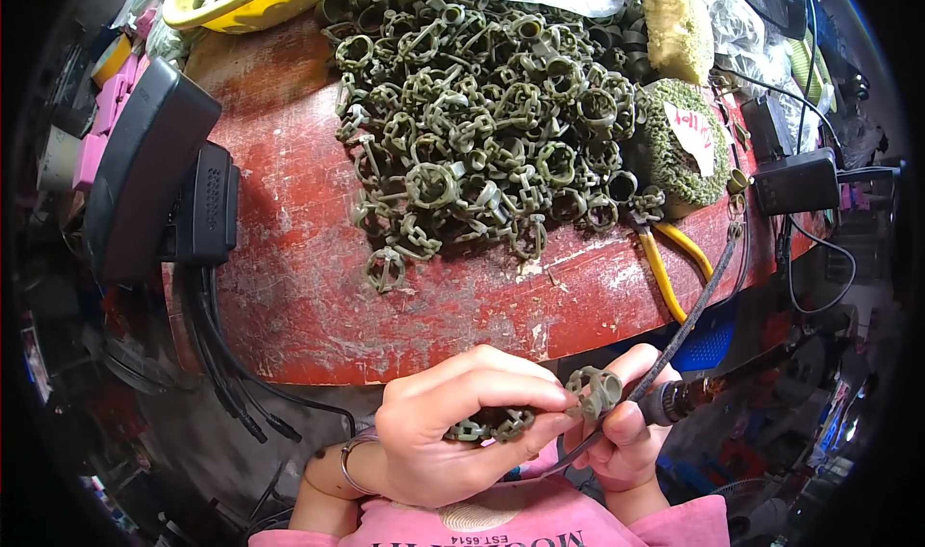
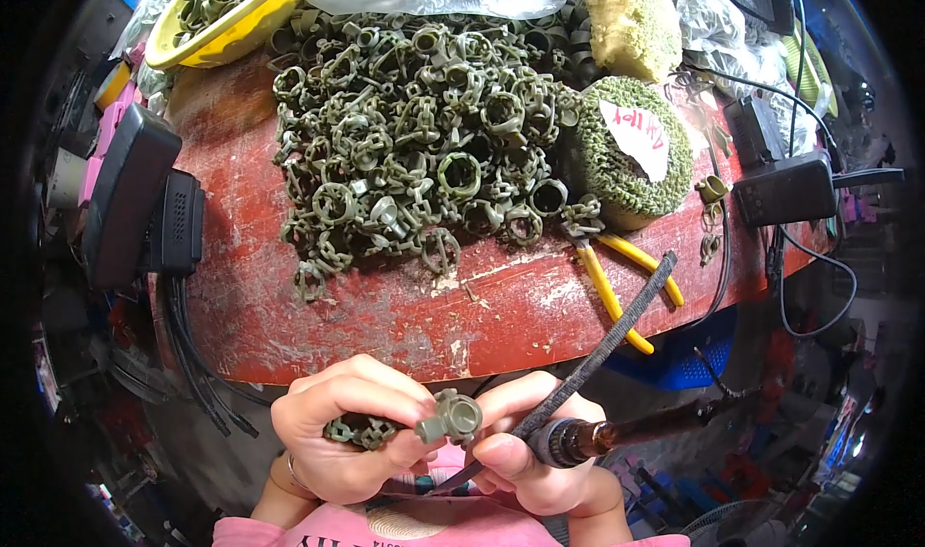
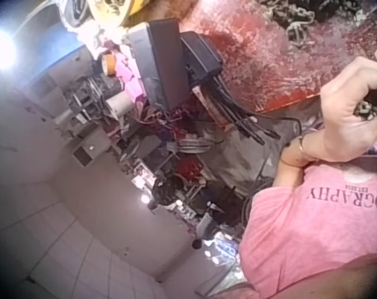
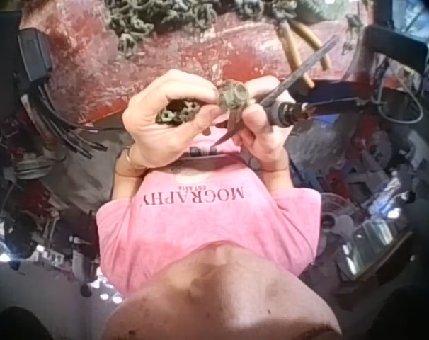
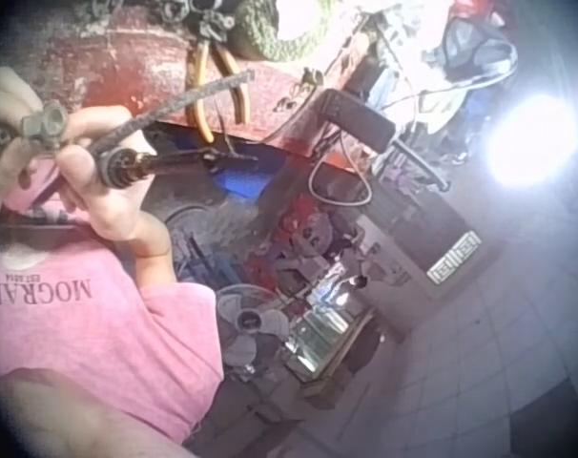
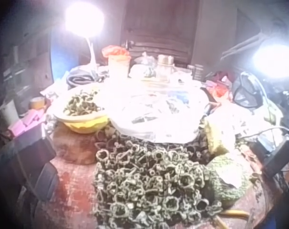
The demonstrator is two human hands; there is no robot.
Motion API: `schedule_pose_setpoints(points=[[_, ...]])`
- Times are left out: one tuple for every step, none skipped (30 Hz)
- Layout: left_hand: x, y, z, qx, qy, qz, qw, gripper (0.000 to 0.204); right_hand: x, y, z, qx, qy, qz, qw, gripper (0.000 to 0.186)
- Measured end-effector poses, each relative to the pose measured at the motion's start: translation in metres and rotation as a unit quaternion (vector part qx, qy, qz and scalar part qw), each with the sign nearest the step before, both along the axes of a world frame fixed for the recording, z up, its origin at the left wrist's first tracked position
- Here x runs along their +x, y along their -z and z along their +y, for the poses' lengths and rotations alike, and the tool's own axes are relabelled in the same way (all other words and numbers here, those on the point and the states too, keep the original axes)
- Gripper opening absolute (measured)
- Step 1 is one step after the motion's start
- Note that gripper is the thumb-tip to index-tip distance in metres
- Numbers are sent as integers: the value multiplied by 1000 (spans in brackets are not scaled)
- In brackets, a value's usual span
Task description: Soldering or cleaning small plastic components with a handheld tool.
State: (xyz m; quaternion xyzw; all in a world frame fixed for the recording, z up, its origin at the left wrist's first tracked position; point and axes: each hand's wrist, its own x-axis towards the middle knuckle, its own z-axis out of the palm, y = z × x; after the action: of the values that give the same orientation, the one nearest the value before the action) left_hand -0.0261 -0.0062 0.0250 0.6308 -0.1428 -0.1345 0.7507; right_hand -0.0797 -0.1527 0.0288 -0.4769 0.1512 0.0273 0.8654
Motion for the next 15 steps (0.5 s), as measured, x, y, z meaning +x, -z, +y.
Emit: schedule_pose_setpoints(points=[[0,1,-1,-2,3,1,1000,24,-1,0,-1,-4,2,5,1000,29],[0,2,-1,-16,5,21,1000,23,-1,0,-2,-4,2,6,1000,29],[-1,3,-2,-30,7,40,999,22,-1,0,-4,-12,-6,9,1000,27],[-1,3,-2,-30,7,41,999,22,-1,1,-5,-20,-14,12,1000,25],[-2,3,-2,-46,9,62,997,20,-2,0,-4,-19,-15,12,1000,25],[-3,3,-2,-63,11,83,994,19,-2,-1,-4,-26,-11,19,999,24],[-3,2,-2,-62,10,84,994,19,-2,-2,-4,-34,-8,26,999,22],[-4,2,-2,-83,11,124,989,17,-2,0,-3,-33,-8,26,999,22],[-5,1,-3,-103,11,164,981,16,-1,1,0,-36,3,17,999,22],[-5,2,-4,-101,9,165,981,16,-1,3,1,-40,13,9,999,21],[-5,2,-4,-100,4,181,978,14,-1,2,0,-40,14,9,999,21],[-5,2,-4,-98,-2,198,975,13,-1,0,-3,-40,-2,26,999,21],[-5,2,-4,-98,-2,198,975,13,-1,0,-4,-38,-19,43,998,21],[-3,0,-4,-114,14,229,967,12,-2,-1,-4,-39,-17,44,998,21],[-2,-1,-4,-131,30,259,956,11,-2,-1,-4,-44,-12,40,998,20]])
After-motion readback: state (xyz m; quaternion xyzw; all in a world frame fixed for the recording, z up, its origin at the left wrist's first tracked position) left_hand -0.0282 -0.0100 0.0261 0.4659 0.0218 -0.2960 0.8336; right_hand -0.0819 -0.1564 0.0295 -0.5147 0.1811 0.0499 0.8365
